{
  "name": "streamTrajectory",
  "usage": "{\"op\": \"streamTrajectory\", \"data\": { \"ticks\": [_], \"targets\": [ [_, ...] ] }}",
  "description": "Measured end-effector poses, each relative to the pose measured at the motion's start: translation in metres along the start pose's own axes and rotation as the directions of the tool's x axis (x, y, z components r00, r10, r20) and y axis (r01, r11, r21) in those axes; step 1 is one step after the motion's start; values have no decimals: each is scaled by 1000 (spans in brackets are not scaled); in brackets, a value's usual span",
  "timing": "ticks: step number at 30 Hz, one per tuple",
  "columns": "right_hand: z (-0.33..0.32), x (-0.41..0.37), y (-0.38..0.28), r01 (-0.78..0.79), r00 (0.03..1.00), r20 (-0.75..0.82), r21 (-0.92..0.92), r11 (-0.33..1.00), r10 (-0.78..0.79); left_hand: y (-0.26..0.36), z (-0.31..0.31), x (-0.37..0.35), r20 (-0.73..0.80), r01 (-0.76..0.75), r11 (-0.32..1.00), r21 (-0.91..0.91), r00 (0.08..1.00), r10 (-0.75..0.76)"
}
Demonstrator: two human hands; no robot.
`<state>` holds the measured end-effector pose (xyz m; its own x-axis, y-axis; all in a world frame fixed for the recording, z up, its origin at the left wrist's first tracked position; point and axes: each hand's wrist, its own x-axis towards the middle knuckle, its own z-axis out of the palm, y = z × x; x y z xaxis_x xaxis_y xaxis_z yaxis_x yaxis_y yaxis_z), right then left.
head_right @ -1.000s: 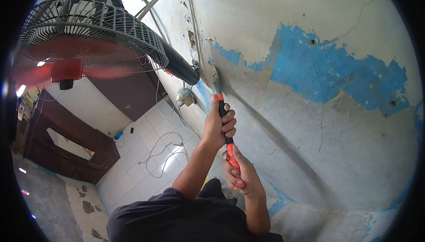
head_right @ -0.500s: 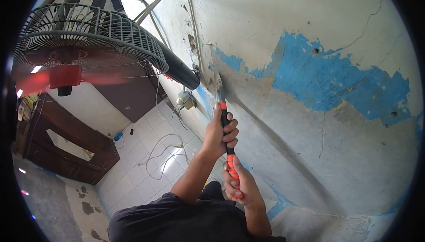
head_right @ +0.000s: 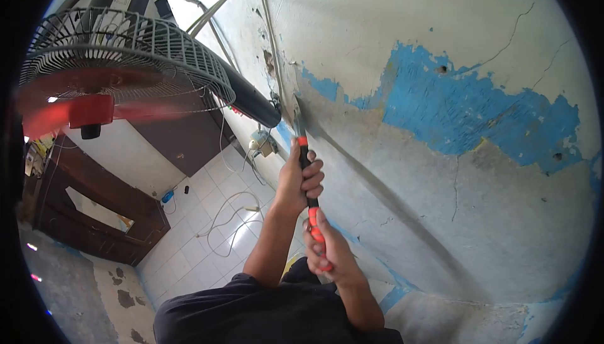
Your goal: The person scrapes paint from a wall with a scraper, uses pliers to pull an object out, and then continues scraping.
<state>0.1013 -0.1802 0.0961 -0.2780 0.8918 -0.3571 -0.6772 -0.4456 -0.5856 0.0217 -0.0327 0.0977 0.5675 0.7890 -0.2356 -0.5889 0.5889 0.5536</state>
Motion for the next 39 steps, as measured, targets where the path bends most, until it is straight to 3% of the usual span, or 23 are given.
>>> {"op": "streamTrajectory", "data": {
  "ticks": [3,8,12,15,19,24,27,34,36,39],
  "targets": [
    [4,-13,10,5,1000,-12,31,1000,-4,-5,14,-20,25,115,993,17,993,-116],
    [-9,-2,6,5,1000,20,5,1000,-5,-4,10,-9,-12,24,999,-23,1000,-25],
    [-2,-23,11,-17,1000,-19,46,999,17,-14,11,-18,42,140,990,-9,989,-140],
    [-13,-9,8,-35,999,-38,74,997,38,-11,8,-8,-55,71,997,18,996,-70],
    [-21,3,11,10,1000,16,-3,1000,-9,-10,1,-6,-24,35,999,-1,999,-35],
    [-62,12,81,7,998,-59,-8,1000,-7,-50,-39,-12,-132,198,971,135,975,-181],
    [-98,23,111,-11,991,-136,-50,999,4,-82,-75,-3,-154,246,961,127,962,-226],
    [-106,70,104,72,983,-140,-305,950,-119,-58,-86,21,-184,120,960,253,980,-74],
    [-110,84,115,71,972,-191,-312,947,-135,-55,-93,24,-172,88,946,311,985,-35],
    [-114,81,134,54,975,-197,-244,968,-104,-67,-99,15,-178,174,933,315,976,-122]
  ]
}}
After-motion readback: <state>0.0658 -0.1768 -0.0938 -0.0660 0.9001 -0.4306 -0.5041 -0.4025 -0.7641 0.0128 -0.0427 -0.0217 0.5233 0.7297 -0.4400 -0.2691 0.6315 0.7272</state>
